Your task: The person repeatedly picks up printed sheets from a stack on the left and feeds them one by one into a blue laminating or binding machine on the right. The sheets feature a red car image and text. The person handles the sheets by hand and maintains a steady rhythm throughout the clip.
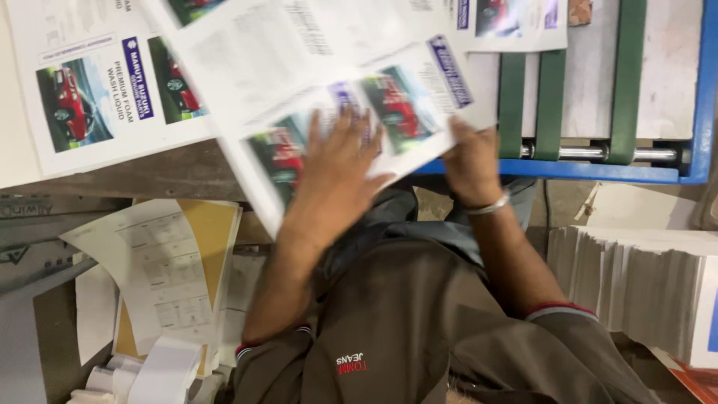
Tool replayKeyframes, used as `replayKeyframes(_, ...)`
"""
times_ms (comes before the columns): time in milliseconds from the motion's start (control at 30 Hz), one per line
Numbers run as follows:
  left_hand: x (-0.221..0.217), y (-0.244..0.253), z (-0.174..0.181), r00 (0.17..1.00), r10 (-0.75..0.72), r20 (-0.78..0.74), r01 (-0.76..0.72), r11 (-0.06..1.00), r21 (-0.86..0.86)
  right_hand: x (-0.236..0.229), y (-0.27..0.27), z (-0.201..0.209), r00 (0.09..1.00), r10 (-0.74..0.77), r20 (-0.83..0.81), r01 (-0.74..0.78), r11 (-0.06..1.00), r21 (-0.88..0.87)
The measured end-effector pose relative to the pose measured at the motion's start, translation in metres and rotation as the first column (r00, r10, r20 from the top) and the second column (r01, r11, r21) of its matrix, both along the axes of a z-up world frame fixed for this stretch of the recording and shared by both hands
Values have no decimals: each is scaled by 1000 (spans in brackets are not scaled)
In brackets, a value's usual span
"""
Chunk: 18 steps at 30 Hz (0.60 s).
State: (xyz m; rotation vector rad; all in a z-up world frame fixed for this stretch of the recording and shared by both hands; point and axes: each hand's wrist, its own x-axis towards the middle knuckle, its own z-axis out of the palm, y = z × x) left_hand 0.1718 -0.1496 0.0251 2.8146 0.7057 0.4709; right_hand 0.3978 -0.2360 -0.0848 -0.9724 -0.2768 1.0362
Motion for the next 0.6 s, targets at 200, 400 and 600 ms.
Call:
replayKeyframes(200, -67, 71, 21, 953, 291, -80, -277, 949, 153, 111, -55, -90, 904, -334, 267, 346, 938, 1)
replayKeyframes(400, -89, 97, -7, 846, 378, 377, -286, 917, -277, 156, -100, -132, 697, -502, 511, 527, 843, 109)
replayKeyframes(600, -105, 111, -44, 477, 538, 695, 69, 765, -640, 102, -144, -114, 744, -521, 418, 593, 804, -54)
